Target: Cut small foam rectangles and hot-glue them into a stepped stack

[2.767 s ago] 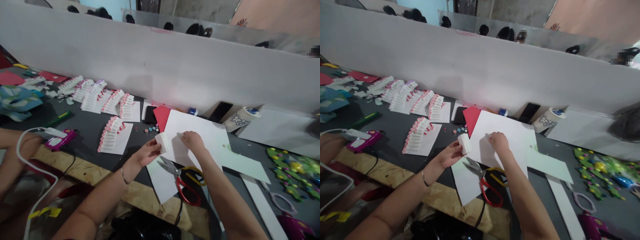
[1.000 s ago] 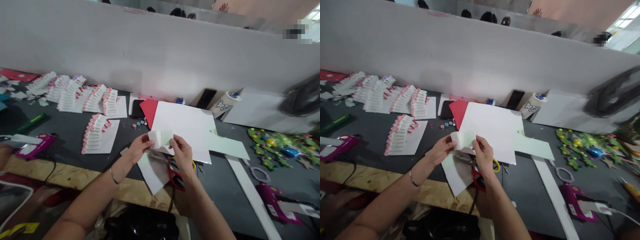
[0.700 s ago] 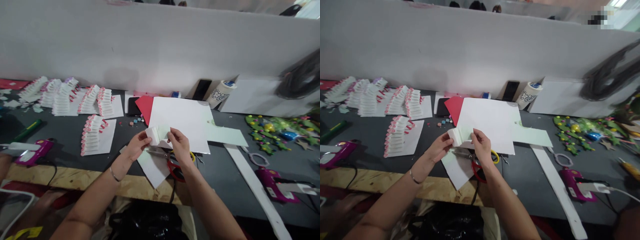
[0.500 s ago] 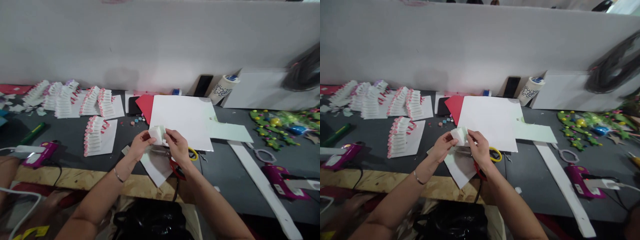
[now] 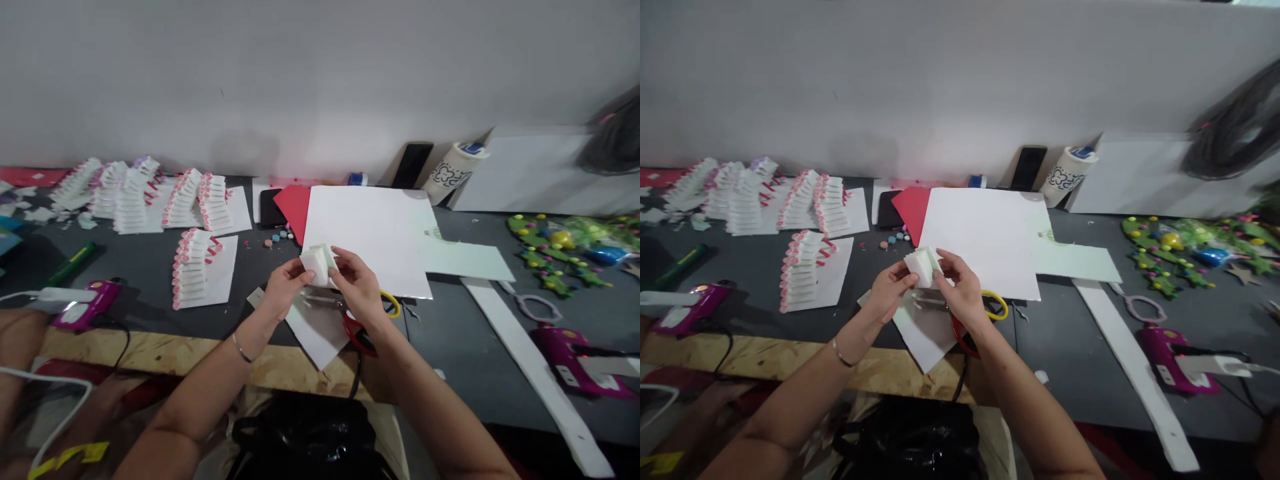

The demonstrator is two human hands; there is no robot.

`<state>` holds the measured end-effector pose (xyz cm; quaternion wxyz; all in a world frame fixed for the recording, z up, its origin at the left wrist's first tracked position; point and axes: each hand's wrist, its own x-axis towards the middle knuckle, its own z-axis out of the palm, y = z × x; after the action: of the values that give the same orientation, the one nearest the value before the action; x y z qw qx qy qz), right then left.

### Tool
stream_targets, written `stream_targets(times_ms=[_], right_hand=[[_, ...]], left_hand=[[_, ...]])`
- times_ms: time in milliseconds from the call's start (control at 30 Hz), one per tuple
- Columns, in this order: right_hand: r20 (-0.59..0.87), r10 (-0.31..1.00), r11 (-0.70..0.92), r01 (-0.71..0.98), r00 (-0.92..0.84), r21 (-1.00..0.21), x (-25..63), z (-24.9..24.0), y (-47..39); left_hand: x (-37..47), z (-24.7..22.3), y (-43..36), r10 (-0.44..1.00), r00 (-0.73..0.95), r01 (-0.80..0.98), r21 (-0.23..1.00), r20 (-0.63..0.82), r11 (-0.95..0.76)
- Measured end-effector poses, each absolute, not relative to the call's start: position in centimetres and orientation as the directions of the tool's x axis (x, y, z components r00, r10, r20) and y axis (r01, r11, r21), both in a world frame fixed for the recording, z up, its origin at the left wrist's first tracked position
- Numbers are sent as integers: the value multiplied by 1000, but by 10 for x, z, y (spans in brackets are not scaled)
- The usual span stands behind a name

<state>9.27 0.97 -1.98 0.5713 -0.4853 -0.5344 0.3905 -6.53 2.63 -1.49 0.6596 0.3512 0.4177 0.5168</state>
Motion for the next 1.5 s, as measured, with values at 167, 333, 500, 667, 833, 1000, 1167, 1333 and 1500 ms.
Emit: stream_targets(times_ms=[167, 333, 500, 667, 833, 1000, 1167, 1333, 1500], right_hand=[[130, 962, 141, -27, 241, -990, 97, -17, 13], [127, 969, 137, -31, 212, -990, 117, -10, 19], [120, 992, 113, 146, 35, -983, 130, -6, 20], [171, 984, 176, 280, -43, -944, 130, -2, 15], [171, 985, 168, 290, -17, -942, 128, -1, 13], [153, 988, 155, 68, -30, -986, 126, -1, 15], [255, 964, 265, 174, -77, -948, 124, -2, 14], [321, 937, 348, 275, -138, -896, 122, -2, 12], [338, 927, 373, 324, -162, -869, 121, 1, 10]], left_hand=[[-68, -13, 28, 958, 167, -379, 882, -232, 279], [-75, -12, 35, 956, 143, -465, 836, -256, 293], [-80, -4, 33, 920, 312, -365, 864, -236, 346], [-79, -6, 29, 914, 317, -229, 915, -254, 333], [-77, -9, 27, 931, 278, -140, 948, -238, 284], [-73, -7, 24, 960, 221, -124, 971, -172, 202], [-69, -9, 20, 986, 136, -146, 983, -94, 114], [-66, -12, 16, 994, 103, -96, 994, -40, 50], [-64, -15, 13, 997, 77, -49, 999, 18, -14]])
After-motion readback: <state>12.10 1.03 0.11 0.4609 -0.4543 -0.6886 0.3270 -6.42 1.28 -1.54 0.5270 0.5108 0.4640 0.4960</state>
